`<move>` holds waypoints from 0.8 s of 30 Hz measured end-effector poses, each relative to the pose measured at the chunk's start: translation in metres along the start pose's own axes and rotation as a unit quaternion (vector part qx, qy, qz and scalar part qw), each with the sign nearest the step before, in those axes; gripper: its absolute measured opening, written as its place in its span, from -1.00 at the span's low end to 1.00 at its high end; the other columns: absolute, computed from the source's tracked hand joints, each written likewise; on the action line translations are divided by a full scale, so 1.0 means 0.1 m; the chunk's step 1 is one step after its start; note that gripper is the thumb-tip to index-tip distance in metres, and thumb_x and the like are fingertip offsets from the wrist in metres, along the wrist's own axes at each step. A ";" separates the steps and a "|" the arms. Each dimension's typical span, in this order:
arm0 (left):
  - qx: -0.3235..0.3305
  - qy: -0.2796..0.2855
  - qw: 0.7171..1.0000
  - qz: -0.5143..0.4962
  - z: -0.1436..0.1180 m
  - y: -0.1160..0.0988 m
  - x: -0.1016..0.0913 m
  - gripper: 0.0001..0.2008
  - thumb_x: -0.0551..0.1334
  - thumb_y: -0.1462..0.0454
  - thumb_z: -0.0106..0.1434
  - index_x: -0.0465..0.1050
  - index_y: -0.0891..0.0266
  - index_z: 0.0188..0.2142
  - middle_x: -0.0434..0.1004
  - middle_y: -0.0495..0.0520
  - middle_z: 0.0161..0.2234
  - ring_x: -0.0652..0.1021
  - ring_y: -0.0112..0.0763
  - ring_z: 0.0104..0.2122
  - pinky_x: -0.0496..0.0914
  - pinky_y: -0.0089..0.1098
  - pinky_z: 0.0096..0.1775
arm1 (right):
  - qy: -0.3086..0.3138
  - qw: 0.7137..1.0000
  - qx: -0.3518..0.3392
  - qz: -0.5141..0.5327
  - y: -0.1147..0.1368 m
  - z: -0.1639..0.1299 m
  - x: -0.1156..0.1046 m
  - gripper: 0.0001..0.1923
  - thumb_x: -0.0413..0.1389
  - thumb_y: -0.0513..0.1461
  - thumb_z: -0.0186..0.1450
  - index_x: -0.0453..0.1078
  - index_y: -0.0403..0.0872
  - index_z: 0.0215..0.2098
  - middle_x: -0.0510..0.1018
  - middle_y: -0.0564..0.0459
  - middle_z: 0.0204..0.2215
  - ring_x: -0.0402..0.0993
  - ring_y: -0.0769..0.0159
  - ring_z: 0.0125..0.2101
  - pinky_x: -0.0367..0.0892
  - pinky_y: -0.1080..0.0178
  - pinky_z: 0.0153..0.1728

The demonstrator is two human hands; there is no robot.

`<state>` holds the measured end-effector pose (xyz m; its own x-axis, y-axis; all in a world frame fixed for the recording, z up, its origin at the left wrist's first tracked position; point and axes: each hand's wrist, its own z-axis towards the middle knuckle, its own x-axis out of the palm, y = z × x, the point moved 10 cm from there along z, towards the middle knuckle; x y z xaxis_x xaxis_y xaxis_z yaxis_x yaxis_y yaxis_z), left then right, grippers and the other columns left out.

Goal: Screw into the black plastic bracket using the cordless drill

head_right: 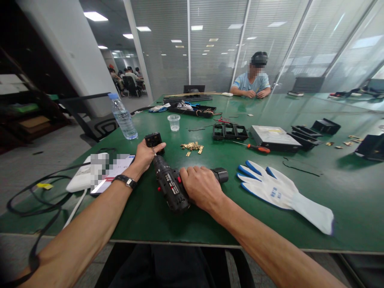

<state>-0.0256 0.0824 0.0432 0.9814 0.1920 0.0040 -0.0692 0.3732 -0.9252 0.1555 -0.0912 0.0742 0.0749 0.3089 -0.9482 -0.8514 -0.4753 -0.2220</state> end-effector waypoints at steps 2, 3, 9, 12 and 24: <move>0.002 0.000 1.000 0.001 0.00 0.01 0.00 -0.44 0.50 0.14 -0.18 0.47 0.30 -0.17 0.52 0.05 -0.32 0.48 -0.41 -0.36 0.41 -0.35 -0.24 | -0.004 1.000 0.001 0.000 0.00 0.00 0.00 -0.84 -0.06 -0.27 0.38 0.28 -0.06 -0.10 0.51 -0.01 -0.31 0.42 0.18 -0.32 0.06 0.18 -0.37; 0.002 0.000 1.000 0.001 0.01 0.01 -0.01 -0.44 0.50 0.14 -0.18 0.47 0.30 -0.17 0.52 0.05 -0.32 0.48 -0.40 -0.36 0.41 -0.35 -0.24 | -0.005 1.000 0.001 -0.001 0.00 0.00 0.00 -0.84 -0.06 -0.27 0.38 0.28 -0.06 -0.10 0.51 -0.01 -0.32 0.42 0.18 -0.32 0.06 0.18 -0.37; 0.002 0.003 1.000 -0.002 0.00 0.02 0.00 -0.42 0.50 0.13 -0.17 0.47 0.30 -0.16 0.52 0.06 -0.32 0.48 -0.40 -0.36 0.42 -0.35 -0.25 | -0.014 1.000 0.002 0.001 0.00 -0.01 -0.01 -0.86 -0.05 -0.27 0.37 0.28 -0.05 -0.12 0.51 -0.01 -0.32 0.41 0.18 -0.32 0.04 0.19 -0.37; 0.002 0.002 1.000 -0.001 0.01 0.02 0.00 -0.42 0.50 0.13 -0.18 0.47 0.30 -0.15 0.52 0.06 -0.32 0.48 -0.40 -0.36 0.42 -0.35 -0.25 | -0.014 1.000 0.001 0.003 -0.01 -0.01 -0.02 -0.85 -0.05 -0.27 0.37 0.28 -0.05 -0.12 0.50 -0.01 -0.33 0.41 0.17 -0.33 0.04 0.19 -0.37; -0.013 -0.002 1.000 0.001 0.00 0.02 -0.01 -0.42 0.51 0.14 -0.20 0.47 0.30 -0.17 0.53 0.06 -0.34 0.49 -0.38 -0.35 0.42 -0.33 -0.24 | -0.005 1.000 0.002 -0.001 0.00 0.00 -0.01 -0.83 -0.08 -0.27 0.39 0.29 -0.05 -0.10 0.51 -0.02 -0.31 0.41 0.17 -0.32 0.07 0.20 -0.36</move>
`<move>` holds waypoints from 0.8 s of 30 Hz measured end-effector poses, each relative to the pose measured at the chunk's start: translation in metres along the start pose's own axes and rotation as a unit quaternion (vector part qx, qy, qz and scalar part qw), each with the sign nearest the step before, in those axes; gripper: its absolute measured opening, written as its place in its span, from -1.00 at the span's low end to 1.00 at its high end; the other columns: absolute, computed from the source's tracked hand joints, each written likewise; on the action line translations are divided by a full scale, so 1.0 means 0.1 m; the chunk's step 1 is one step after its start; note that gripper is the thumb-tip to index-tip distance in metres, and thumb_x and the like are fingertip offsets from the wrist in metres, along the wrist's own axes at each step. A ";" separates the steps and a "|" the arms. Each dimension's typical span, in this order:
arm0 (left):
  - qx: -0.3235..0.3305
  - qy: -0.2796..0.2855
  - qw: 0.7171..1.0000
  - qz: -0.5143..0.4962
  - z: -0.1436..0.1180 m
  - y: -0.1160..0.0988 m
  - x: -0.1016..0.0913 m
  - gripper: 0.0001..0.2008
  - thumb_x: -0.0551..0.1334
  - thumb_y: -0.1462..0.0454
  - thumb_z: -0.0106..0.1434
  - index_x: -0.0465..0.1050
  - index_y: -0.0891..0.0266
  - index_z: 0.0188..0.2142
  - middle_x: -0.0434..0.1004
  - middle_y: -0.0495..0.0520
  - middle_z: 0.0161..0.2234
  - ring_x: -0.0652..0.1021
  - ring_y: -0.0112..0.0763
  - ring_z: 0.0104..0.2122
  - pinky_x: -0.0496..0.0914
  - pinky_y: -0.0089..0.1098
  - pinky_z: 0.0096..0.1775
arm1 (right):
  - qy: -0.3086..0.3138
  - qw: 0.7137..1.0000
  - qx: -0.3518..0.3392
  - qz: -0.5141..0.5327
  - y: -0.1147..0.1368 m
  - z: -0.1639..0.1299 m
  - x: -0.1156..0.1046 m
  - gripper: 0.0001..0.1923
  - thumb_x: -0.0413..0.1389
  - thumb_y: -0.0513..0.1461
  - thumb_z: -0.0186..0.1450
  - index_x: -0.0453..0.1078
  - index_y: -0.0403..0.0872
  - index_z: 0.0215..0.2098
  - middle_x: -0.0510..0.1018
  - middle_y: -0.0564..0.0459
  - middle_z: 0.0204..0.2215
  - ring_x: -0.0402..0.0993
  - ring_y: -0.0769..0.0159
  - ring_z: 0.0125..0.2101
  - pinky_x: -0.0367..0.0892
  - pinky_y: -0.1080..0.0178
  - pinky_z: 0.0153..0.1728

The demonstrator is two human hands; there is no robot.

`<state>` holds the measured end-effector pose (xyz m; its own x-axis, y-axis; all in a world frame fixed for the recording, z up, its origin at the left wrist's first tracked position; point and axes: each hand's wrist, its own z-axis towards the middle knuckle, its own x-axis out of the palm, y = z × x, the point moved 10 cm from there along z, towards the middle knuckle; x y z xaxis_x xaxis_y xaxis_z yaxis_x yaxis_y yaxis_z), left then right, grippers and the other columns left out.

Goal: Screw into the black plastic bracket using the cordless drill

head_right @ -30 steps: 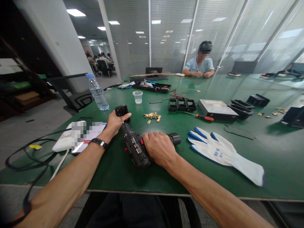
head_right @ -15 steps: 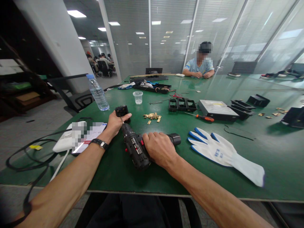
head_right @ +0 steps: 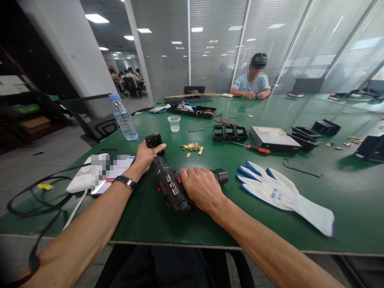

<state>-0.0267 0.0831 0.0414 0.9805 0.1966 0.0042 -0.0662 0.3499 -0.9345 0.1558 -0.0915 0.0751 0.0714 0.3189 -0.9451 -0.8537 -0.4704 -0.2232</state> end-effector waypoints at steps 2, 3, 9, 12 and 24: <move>-0.001 0.000 1.000 0.001 0.00 0.00 0.00 -0.43 0.51 0.14 -0.20 0.47 0.30 -0.18 0.53 0.05 -0.34 0.49 -0.38 -0.35 0.42 -0.33 -0.23 | -0.002 1.000 0.000 0.001 0.00 0.00 0.00 -0.83 -0.07 -0.26 0.39 0.28 -0.05 -0.09 0.51 -0.02 -0.31 0.41 0.17 -0.32 0.07 0.20 -0.36; -0.001 0.000 1.000 0.001 0.00 0.00 0.00 -0.43 0.51 0.14 -0.20 0.47 0.30 -0.18 0.52 0.05 -0.34 0.49 -0.38 -0.35 0.42 -0.32 -0.23 | -0.001 1.000 -0.001 0.002 0.00 0.00 0.00 -0.83 -0.08 -0.26 0.39 0.28 -0.05 -0.09 0.51 -0.03 -0.30 0.41 0.17 -0.31 0.07 0.20 -0.36; 0.007 0.001 1.000 0.002 -0.02 -0.04 0.00 -0.45 0.50 0.15 -0.18 0.47 0.29 -0.19 0.52 0.04 -0.34 0.48 -0.39 -0.35 0.41 -0.33 -0.21 | -0.001 1.000 -0.003 0.002 0.01 0.00 -0.02 -0.83 -0.07 -0.28 0.38 0.30 -0.05 -0.10 0.51 -0.01 -0.31 0.42 0.15 -0.31 0.10 0.18 -0.35; 0.004 0.002 1.000 0.001 -0.01 -0.03 0.00 -0.45 0.50 0.15 -0.19 0.47 0.30 -0.20 0.52 0.04 -0.35 0.48 -0.38 -0.35 0.41 -0.33 -0.22 | 0.007 1.000 0.000 0.001 0.00 0.00 -0.01 -0.83 -0.07 -0.27 0.39 0.30 -0.05 -0.09 0.51 -0.02 -0.30 0.43 0.15 -0.30 0.12 0.17 -0.35; 0.010 0.000 1.000 0.012 -0.02 -0.04 0.00 -0.44 0.50 0.13 -0.18 0.47 0.30 -0.18 0.52 0.05 -0.33 0.48 -0.40 -0.36 0.41 -0.34 -0.23 | 0.001 1.000 0.000 0.008 0.00 -0.01 -0.01 -0.85 -0.05 -0.27 0.38 0.29 -0.06 -0.10 0.51 -0.02 -0.31 0.42 0.17 -0.31 0.09 0.19 -0.35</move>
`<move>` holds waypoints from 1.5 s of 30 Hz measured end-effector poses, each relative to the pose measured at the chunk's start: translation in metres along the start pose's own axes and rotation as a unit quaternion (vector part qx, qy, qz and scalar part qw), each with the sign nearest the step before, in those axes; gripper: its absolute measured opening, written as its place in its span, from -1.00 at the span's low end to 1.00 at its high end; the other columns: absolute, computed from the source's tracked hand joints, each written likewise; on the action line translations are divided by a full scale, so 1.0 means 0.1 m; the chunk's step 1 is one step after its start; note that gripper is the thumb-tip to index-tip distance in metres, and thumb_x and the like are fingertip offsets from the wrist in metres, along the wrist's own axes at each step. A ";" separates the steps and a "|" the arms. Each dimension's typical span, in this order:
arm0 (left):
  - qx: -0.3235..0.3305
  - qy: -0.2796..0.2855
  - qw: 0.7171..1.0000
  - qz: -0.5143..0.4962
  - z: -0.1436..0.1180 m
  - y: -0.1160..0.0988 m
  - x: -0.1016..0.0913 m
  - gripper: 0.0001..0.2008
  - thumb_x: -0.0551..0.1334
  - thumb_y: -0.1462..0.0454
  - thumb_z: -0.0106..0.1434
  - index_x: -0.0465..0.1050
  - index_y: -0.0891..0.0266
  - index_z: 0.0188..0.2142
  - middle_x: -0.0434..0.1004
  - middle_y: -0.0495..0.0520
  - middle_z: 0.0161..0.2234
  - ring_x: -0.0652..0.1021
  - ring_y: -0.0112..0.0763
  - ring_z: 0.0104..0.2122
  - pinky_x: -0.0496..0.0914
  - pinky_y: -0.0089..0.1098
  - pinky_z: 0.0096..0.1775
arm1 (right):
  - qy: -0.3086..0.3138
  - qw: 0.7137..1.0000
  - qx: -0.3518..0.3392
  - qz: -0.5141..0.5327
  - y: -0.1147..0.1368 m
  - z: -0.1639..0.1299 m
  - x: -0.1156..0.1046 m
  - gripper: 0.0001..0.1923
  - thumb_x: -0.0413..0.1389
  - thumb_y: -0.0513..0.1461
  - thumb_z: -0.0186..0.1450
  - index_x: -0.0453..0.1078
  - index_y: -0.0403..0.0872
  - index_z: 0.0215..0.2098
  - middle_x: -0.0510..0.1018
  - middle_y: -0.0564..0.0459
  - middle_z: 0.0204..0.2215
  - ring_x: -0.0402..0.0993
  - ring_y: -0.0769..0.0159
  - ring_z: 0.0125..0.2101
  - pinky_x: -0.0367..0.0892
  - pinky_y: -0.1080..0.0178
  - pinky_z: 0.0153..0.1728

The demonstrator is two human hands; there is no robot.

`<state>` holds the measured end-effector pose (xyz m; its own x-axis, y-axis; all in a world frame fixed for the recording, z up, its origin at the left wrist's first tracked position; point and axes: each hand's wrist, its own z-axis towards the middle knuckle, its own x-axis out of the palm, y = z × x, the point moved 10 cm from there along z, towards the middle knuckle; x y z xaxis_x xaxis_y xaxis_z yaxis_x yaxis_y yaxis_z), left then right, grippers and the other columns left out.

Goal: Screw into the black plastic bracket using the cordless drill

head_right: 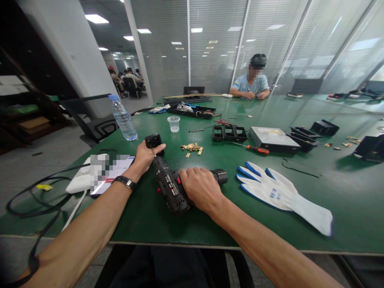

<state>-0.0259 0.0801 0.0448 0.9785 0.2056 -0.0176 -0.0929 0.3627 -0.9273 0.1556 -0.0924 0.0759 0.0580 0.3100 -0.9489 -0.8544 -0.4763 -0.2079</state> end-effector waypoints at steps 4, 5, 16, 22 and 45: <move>0.002 0.001 1.000 -0.004 0.01 0.02 0.00 -0.44 0.50 0.13 -0.18 0.47 0.29 -0.17 0.52 0.05 -0.33 0.48 -0.40 -0.36 0.42 -0.34 -0.24 | 0.007 1.000 0.001 -0.003 0.00 0.01 0.00 -0.82 -0.06 -0.26 0.39 0.28 -0.06 -0.07 0.51 -0.03 -0.30 0.42 0.17 -0.31 0.10 0.19 -0.35; 0.002 0.000 1.000 -0.006 0.01 0.02 0.00 -0.44 0.50 0.13 -0.18 0.47 0.29 -0.17 0.52 0.05 -0.33 0.48 -0.39 -0.36 0.42 -0.34 -0.25 | 0.010 1.000 0.001 -0.003 0.00 0.01 0.01 -0.82 -0.05 -0.26 0.39 0.28 -0.07 -0.06 0.51 -0.03 -0.29 0.43 0.17 -0.30 0.10 0.19 -0.35; -0.006 0.000 1.000 -0.017 0.00 0.02 0.00 -0.43 0.50 0.14 -0.20 0.47 0.29 -0.18 0.53 0.06 -0.32 0.48 -0.38 -0.35 0.42 -0.34 -0.23 | 0.019 1.000 0.002 -0.003 0.00 0.01 0.02 -0.82 -0.05 -0.28 0.38 0.28 -0.07 -0.07 0.52 -0.05 -0.28 0.43 0.18 -0.29 0.10 0.20 -0.34; -0.007 -0.002 1.000 -0.015 0.00 0.02 0.00 -0.43 0.50 0.14 -0.20 0.47 0.29 -0.18 0.53 0.06 -0.31 0.49 -0.38 -0.34 0.41 -0.34 -0.23 | 0.003 1.000 -0.001 -0.010 0.00 0.01 0.00 -0.84 -0.06 -0.28 0.38 0.29 -0.06 -0.10 0.51 -0.02 -0.31 0.42 0.17 -0.31 0.10 0.20 -0.35; -0.001 -0.004 1.000 -0.004 0.01 0.01 -0.01 -0.44 0.50 0.14 -0.20 0.46 0.30 -0.20 0.51 0.05 -0.32 0.48 -0.40 -0.36 0.41 -0.34 -0.24 | -0.004 1.000 -0.001 -0.002 0.00 0.00 0.00 -0.86 -0.03 -0.29 0.35 0.29 -0.06 -0.13 0.50 -0.02 -0.31 0.42 0.16 -0.31 0.10 0.19 -0.36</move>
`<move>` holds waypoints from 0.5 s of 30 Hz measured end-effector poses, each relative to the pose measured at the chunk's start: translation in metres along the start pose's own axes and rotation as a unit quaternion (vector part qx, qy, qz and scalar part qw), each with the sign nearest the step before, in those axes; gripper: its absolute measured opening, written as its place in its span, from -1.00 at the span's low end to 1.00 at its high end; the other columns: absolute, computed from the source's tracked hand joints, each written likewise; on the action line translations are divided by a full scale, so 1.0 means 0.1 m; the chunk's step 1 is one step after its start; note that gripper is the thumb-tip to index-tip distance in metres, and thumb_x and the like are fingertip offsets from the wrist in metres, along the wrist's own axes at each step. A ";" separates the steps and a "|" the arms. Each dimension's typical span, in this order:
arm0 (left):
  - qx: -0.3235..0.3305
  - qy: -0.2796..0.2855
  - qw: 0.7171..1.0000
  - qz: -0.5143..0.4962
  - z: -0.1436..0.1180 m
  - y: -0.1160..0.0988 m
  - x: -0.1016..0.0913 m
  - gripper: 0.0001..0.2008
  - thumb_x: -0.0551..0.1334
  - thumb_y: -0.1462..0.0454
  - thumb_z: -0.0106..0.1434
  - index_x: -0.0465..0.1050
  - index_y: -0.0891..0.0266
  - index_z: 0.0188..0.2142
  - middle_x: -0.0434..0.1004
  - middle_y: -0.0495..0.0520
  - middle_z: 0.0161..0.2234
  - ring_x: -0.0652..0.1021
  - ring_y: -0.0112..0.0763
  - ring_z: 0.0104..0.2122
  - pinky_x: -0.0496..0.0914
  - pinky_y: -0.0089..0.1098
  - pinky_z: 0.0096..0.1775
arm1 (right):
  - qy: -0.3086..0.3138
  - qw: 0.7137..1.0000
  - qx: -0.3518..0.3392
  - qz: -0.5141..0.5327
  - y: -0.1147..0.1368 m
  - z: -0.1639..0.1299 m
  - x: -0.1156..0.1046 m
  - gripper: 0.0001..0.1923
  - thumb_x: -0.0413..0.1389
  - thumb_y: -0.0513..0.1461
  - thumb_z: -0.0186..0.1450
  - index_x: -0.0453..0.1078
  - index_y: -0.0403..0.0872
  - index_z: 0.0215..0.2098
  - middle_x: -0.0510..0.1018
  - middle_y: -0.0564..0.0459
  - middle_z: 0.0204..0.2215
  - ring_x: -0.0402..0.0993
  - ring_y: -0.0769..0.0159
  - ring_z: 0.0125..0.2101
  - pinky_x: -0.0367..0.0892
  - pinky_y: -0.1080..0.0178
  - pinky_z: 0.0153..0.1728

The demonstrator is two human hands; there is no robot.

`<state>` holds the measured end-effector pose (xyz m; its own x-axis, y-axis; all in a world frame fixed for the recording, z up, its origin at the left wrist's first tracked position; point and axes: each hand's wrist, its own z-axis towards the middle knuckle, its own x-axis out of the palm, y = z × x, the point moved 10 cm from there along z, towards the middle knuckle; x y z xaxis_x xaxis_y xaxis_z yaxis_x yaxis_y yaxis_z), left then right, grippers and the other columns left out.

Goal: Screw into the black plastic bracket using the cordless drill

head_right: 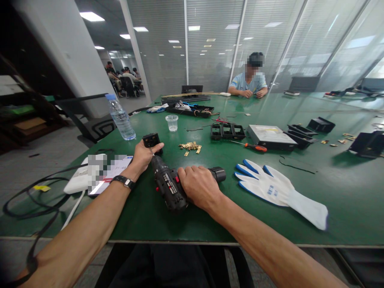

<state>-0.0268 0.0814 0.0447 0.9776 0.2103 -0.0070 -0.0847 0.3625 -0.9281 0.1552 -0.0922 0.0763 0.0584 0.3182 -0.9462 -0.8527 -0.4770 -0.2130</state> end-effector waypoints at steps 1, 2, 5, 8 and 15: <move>-0.001 -0.001 1.000 0.000 0.00 0.00 0.00 -0.44 0.50 0.15 -0.20 0.46 0.30 -0.20 0.51 0.05 -0.32 0.48 -0.40 -0.36 0.41 -0.34 -0.24 | 0.003 1.000 0.001 0.001 0.00 0.00 0.00 -0.86 -0.04 -0.29 0.36 0.28 -0.06 -0.13 0.51 -0.02 -0.31 0.42 0.16 -0.31 0.10 0.19 -0.35; -0.002 -0.001 1.000 0.001 0.00 0.00 0.00 -0.45 0.50 0.15 -0.20 0.46 0.30 -0.20 0.51 0.05 -0.32 0.48 -0.40 -0.36 0.41 -0.34 -0.24 | 0.006 1.000 0.001 0.002 0.00 0.00 0.00 -0.86 -0.04 -0.29 0.36 0.28 -0.07 -0.12 0.51 -0.03 -0.30 0.42 0.17 -0.30 0.09 0.20 -0.35; -0.007 -0.003 1.000 -0.002 0.00 0.00 -0.01 -0.45 0.51 0.16 -0.21 0.47 0.30 -0.20 0.52 0.05 -0.32 0.48 -0.39 -0.36 0.40 -0.34 -0.24 | 0.010 1.000 0.002 0.002 0.00 0.00 0.00 -0.85 -0.04 -0.30 0.36 0.28 -0.07 -0.12 0.51 -0.04 -0.30 0.42 0.18 -0.30 0.09 0.20 -0.35; -0.009 0.000 1.000 -0.008 -0.01 0.01 0.00 -0.44 0.51 0.16 -0.21 0.47 0.30 -0.19 0.52 0.06 -0.31 0.48 -0.40 -0.36 0.40 -0.34 -0.23 | 0.014 1.000 0.002 0.001 0.00 0.01 0.02 -0.87 -0.04 -0.29 0.37 0.29 -0.07 -0.13 0.51 -0.03 -0.31 0.41 0.18 -0.30 0.08 0.20 -0.35; -0.006 0.001 1.000 0.000 -0.01 0.01 0.00 -0.45 0.50 0.12 -0.19 0.46 0.31 -0.21 0.52 0.07 -0.32 0.47 -0.41 -0.37 0.40 -0.36 -0.27 | -0.006 1.000 -0.002 0.006 0.00 0.00 0.01 -0.85 -0.04 -0.30 0.36 0.28 -0.07 -0.12 0.50 -0.03 -0.31 0.41 0.18 -0.31 0.07 0.19 -0.35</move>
<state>-0.0268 0.0805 0.0435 0.9778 0.2094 -0.0083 -0.0832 0.3515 -0.9325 0.1554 -0.0923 0.0754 0.0424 0.3225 -0.9456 -0.8515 -0.4834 -0.2031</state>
